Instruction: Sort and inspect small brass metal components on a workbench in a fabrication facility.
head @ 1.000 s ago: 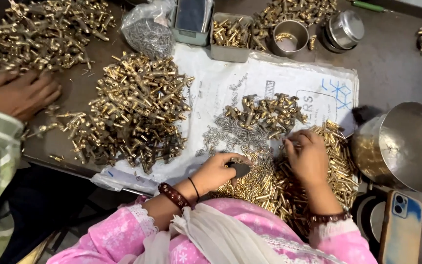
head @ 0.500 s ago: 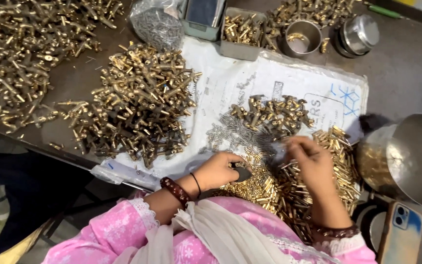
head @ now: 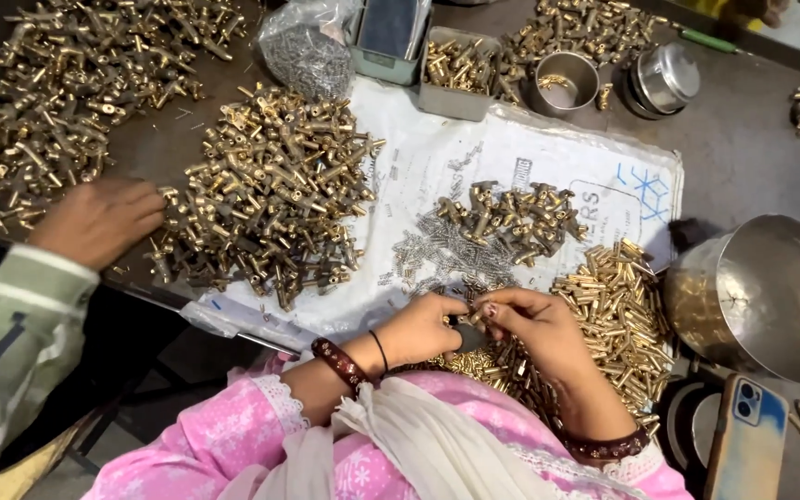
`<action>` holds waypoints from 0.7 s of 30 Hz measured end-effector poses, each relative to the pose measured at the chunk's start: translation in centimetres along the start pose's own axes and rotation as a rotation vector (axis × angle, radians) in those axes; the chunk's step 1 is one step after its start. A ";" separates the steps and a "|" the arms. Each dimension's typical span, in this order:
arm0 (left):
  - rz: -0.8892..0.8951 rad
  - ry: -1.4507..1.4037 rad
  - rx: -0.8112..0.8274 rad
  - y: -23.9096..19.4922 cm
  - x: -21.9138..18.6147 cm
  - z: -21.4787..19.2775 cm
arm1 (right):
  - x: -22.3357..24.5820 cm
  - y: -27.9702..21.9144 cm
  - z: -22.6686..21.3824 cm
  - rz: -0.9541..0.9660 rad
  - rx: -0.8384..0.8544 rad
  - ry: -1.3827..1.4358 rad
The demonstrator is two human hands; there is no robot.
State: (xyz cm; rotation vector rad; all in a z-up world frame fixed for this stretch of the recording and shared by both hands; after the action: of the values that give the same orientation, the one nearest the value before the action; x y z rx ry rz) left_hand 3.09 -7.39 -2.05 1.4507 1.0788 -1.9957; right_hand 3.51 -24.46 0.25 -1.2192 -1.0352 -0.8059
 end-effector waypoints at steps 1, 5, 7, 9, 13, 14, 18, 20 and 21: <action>0.001 -0.002 -0.001 0.3 0.5 0.0 | 0.4 -0.2 0.0 0.001 0.001 -0.002; 0.003 -0.146 0.069 1.3 2.0 0.2 | 2.2 -0.3 0.3 -0.135 0.083 -0.231; 0.026 -0.337 0.143 1.4 1.2 0.4 | 2.9 -0.2 0.4 -0.266 0.143 -0.336; -0.024 -0.340 0.061 1.5 0.1 -0.2 | 3.0 0.2 0.8 -0.358 0.269 -0.434; -0.004 -0.347 -0.114 2.4 0.3 -2.9 | 1.6 3.2 -1.0 -0.246 -0.025 -0.375; -0.001 -0.383 -0.179 2.5 0.7 -3.7 | 1.2 3.6 -0.8 -0.252 -0.052 -0.579; -0.057 -0.467 -0.290 2.5 1.5 -4.6 | 1.1 3.7 2.4 -0.480 -0.061 -1.017; -0.076 -0.479 -0.306 2.4 1.3 -4.7 | 1.3 3.9 3.4 -0.483 -0.054 -1.110; -0.094 -0.492 -0.313 2.4 1.2 -4.6 | 1.5 3.9 3.8 -0.483 -0.053 -1.208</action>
State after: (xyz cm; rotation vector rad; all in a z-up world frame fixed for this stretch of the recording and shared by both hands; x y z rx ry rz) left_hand 7.09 -5.04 -4.64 0.7098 1.1772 -1.9860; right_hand 6.89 -19.92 0.40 -1.5332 -2.3570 -0.3788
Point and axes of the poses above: each hand's wrist, its own y-axis towards the middle knuckle, its own z-axis out of the palm, x = y × z, the point moved 6 cm from there along y, towards the middle knuckle, and after that the axes turned 1 degree about -z, right-handed, at the moved point
